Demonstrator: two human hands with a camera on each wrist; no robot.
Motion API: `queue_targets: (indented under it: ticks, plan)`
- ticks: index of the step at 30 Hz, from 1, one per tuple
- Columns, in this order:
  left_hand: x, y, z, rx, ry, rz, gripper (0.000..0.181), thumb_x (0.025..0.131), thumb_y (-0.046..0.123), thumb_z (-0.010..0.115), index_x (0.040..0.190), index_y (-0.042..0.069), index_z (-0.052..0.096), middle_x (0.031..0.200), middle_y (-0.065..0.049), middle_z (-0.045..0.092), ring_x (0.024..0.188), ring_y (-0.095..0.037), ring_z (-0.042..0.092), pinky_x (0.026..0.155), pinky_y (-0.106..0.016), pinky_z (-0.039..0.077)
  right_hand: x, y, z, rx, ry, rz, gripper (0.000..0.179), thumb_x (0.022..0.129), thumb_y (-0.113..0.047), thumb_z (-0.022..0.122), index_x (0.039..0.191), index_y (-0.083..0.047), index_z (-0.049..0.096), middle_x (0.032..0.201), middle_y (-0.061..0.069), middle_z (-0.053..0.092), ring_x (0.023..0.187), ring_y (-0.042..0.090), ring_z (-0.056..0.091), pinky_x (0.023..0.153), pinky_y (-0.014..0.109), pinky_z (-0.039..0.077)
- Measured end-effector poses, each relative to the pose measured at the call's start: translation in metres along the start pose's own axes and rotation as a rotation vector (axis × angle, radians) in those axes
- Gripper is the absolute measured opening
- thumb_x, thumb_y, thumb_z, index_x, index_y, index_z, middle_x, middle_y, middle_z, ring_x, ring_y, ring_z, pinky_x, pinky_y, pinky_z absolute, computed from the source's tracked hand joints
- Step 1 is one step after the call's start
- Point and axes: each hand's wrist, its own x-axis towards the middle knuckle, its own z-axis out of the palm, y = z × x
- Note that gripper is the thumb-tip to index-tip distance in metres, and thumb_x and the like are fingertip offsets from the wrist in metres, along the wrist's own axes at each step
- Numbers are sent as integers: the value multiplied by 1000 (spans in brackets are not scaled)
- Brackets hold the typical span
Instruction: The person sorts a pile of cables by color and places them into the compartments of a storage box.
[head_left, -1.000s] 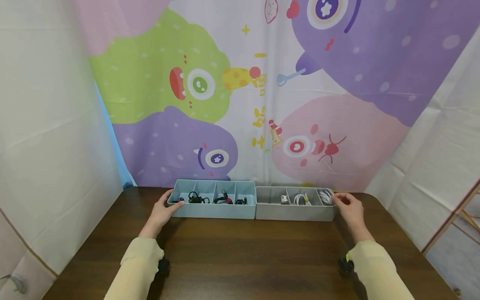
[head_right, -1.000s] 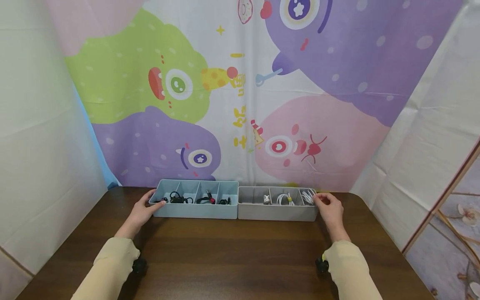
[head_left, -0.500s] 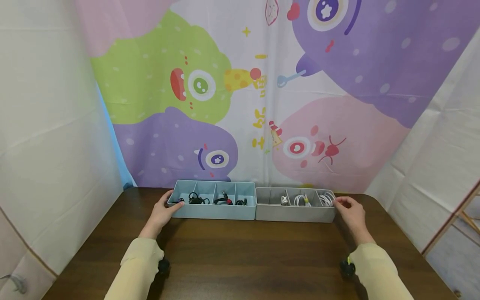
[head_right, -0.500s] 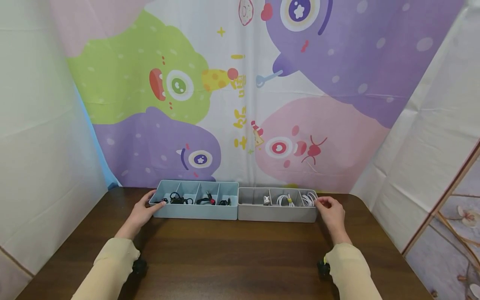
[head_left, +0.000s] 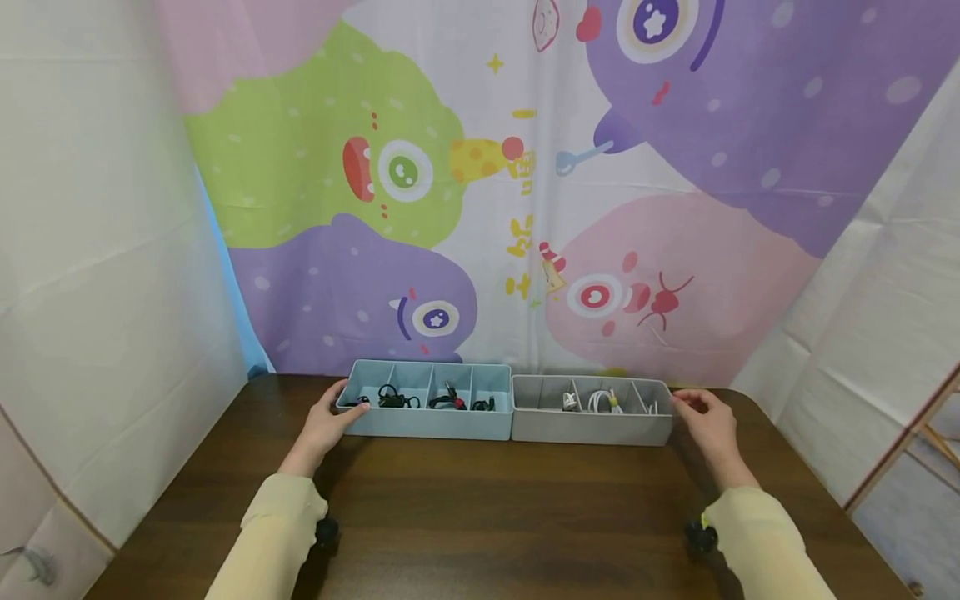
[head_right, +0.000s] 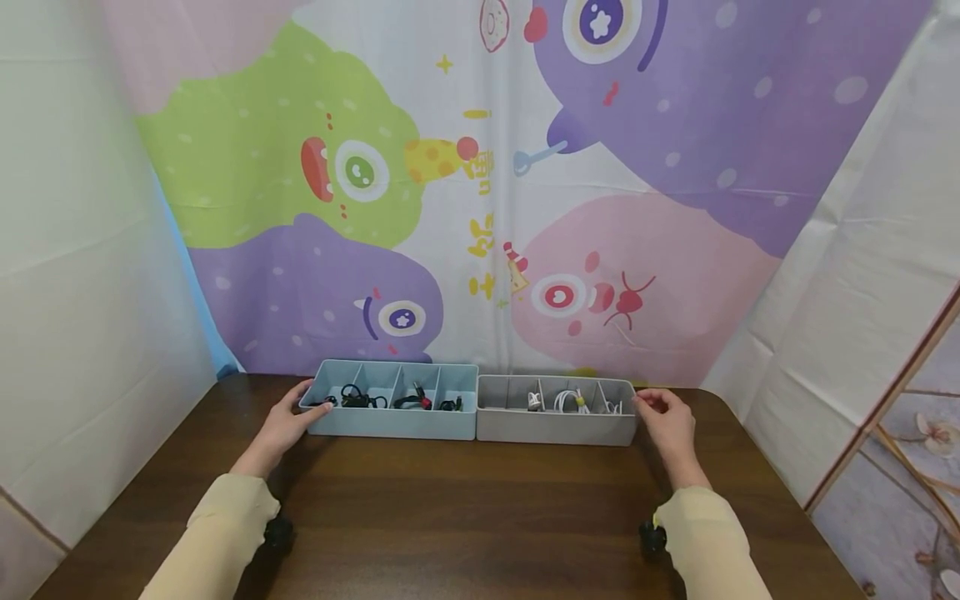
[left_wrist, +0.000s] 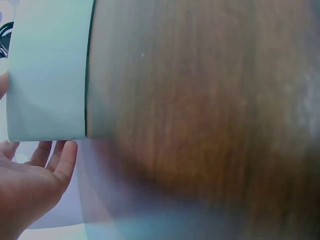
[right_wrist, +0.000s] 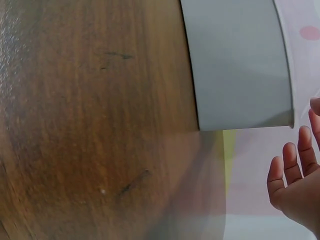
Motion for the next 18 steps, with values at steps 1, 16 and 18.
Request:
queue_targets:
  ticks: [1, 16, 18]
  plan:
    - [0, 0, 0, 4, -1, 6, 71, 92, 32, 60, 149, 10, 23, 144, -23, 32, 126, -37, 37, 100, -55, 34, 0, -1, -1, 2, 2, -4, 27, 88, -27, 66, 103, -4, 67, 79, -15, 55, 74, 0, 46, 65, 15, 37]
    - [-6, 30, -9, 266, 74, 68, 74, 89, 27, 63, 144, -5, 26, 135, -34, 39, 124, -47, 38, 98, -57, 36, -3, -25, -21, -30, -58, -120, 30, 89, -28, 66, 104, -2, 66, 87, -1, 61, 71, -4, 46, 62, 15, 39]
    - [-10, 37, -11, 307, 93, 84, 74, 88, 27, 63, 143, -6, 28, 131, -35, 42, 121, -48, 40, 97, -57, 37, -5, -31, -24, -36, -71, -144, 31, 89, -27, 66, 106, -2, 65, 90, 2, 62, 72, -6, 46, 63, 15, 39]
